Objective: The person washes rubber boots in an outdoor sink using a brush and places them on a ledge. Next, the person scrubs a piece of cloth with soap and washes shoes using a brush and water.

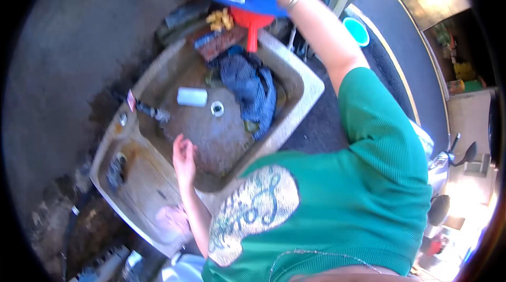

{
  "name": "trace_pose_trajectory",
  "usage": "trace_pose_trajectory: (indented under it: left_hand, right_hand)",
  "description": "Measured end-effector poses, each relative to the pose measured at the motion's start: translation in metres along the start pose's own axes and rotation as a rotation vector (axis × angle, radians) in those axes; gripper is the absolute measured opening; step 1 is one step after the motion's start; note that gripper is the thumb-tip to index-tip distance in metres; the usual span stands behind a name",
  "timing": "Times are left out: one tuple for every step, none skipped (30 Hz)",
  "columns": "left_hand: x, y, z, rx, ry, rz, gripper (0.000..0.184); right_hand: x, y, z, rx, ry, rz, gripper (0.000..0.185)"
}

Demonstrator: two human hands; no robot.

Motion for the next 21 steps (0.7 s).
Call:
trace_pose_trajectory:
  left_hand:
    - [0.021, 0.004, -0.005, 0.006, 0.041, -0.004, 0.044]
    - [0.041, 0.005, -0.004, 0.007, 0.061, -0.016, 0.044]
    - [0.05, 0.005, -0.007, -0.006, 0.076, 0.032, 0.043]
    - [0.061, 0.005, -0.01, -0.013, 0.096, 0.023, 0.043]
    - [0.074, 0.004, -0.014, 0.015, 0.122, 0.029, 0.042]
    - [0.085, 0.003, -0.017, 0.035, 0.144, 0.033, 0.042]
    - [0.095, 0.002, -0.02, 0.036, 0.174, 0.057, 0.04]
    - [0.098, 0.002, -0.023, 0.024, 0.189, 0.057, 0.04]
    - [0.101, -0.001, -0.027, 0.031, 0.204, 0.061, 0.038]
    - [0.103, -0.005, -0.03, 0.043, 0.217, 0.065, 0.037]
    - [0.106, -0.007, -0.031, 0.047, 0.214, 0.068, 0.036]
    - [0.107, -0.009, -0.031, 0.04, 0.225, 0.063, 0.036]
    - [0.108, -0.011, -0.031, 0.061, 0.212, 0.075, 0.036]
    - [0.108, -0.014, -0.032, 0.083, 0.201, 0.087, 0.036]
    - [0.107, -0.016, -0.031, 0.087, 0.205, 0.078, 0.036]
    - [0.111, -0.015, -0.032, 0.086, 0.213, 0.076, 0.036]
    - [0.115, -0.015, -0.03, 0.086, 0.189, 0.117, 0.035]
    - [0.117, -0.015, -0.025, 0.087, 0.164, 0.154, 0.035]
    - [0.121, -0.013, -0.023, 0.091, 0.166, 0.143, 0.035]
    - [0.124, -0.009, -0.024, 0.07, 0.182, 0.129, 0.036]
    - [0.129, -0.008, -0.022, 0.047, 0.203, 0.112, 0.037]
  right_hand:
    - [-0.017, -0.042, -0.053, 0.18, 0.002, -0.134, 0.02]
    - [0.004, -0.068, -0.105, 0.385, 0.083, -0.047, 0.017]
    - [-0.011, -0.103, -0.16, 0.654, 0.007, 0.01, 0.016]
    - [-0.04, -0.132, -0.22, 0.788, -0.116, 0.039, 0.016]
    - [-0.068, -0.152, -0.276, 0.92, -0.321, -0.018, 0.016]
    - [-0.083, -0.166, -0.321, 0.981, -0.416, -0.092, 0.019]
    - [-0.104, -0.184, -0.364, 1.061, -0.505, -0.117, 0.021]
    - [-0.114, -0.198, -0.392, 1.201, -0.575, -0.213, 0.027]
    - [-0.123, -0.207, -0.406, 1.131, -0.549, -0.292, 0.032]
    - [-0.135, -0.214, -0.416, 1.056, -0.525, -0.372, 0.039]
    - [-0.153, -0.222, -0.418, 0.968, -0.513, -0.441, 0.047]
    - [-0.161, -0.225, -0.405, 0.868, -0.419, -0.491, 0.047]
    - [-0.172, -0.228, -0.393, 0.843, -0.337, -0.54, 0.046]
    - [-0.187, -0.228, -0.389, 0.985, -0.441, -0.656, 0.058]
    - [-0.197, -0.224, -0.39, 1.103, -0.444, -0.842, 0.063]
    - [-0.209, -0.216, -0.394, 1.154, -0.402, -0.972, 0.069]
    - [-0.233, -0.208, -0.405, 1.174, -0.448, -0.98, 0.071]
    - [-0.242, -0.197, -0.405, 1.192, -0.494, -0.993, 0.073]
    - [-0.246, -0.185, -0.409, 1.199, -0.494, -1.004, 0.073]
    - [-0.226, -0.168, -0.396, 1.173, -0.464, -1.083, 0.069]
    - [-0.214, -0.154, -0.383, 1.149, -0.432, -1.161, 0.066]
Point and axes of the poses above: each hand's wrist, its own z-axis towards the middle knuckle, its own y-axis out of the back of the hand, x = y × z, the point moved 6 cm from there along z, towards the middle knuckle, and after that the axes turned 6 degrees about -y, right-handed, at the moved point
